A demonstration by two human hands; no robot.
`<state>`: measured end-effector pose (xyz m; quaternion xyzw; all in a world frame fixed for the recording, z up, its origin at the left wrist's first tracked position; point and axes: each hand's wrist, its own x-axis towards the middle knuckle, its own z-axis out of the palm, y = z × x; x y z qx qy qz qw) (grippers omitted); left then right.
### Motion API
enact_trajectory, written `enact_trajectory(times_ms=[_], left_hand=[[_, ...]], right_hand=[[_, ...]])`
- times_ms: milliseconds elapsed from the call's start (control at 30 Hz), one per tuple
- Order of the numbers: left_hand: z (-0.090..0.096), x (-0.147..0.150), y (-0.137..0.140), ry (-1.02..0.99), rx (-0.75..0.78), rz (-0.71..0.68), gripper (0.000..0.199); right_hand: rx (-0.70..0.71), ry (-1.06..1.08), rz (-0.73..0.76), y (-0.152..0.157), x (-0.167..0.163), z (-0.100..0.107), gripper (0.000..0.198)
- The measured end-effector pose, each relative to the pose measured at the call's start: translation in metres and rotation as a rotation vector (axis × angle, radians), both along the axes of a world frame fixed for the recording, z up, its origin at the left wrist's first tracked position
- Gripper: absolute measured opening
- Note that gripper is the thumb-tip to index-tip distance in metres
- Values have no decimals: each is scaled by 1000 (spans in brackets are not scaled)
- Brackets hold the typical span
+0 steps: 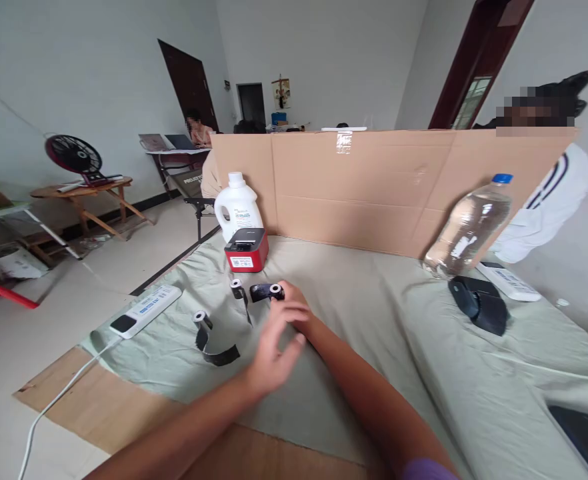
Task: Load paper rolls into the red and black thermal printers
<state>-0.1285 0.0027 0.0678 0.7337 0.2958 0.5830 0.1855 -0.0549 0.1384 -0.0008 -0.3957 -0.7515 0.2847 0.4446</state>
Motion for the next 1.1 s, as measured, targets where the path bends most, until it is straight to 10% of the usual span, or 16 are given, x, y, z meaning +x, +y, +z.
enact_trajectory(times_ms=[200, 400, 633, 1100], left_hand=[[-47, 61, -8, 281, 98, -186, 27], [-47, 55, -11, 352, 145, -171, 30], [-45, 53, -10, 370, 112, -150, 31], [-51, 58, -11, 448, 53, -190, 36]], right_hand=[[72, -218, -48, -7, -4, -5, 25], [15, -209, -137, -10, 1, -2, 67], [31, -211, -86, -7, 1, -8, 39], [0, -284, -224, -6, -14, -8, 43]])
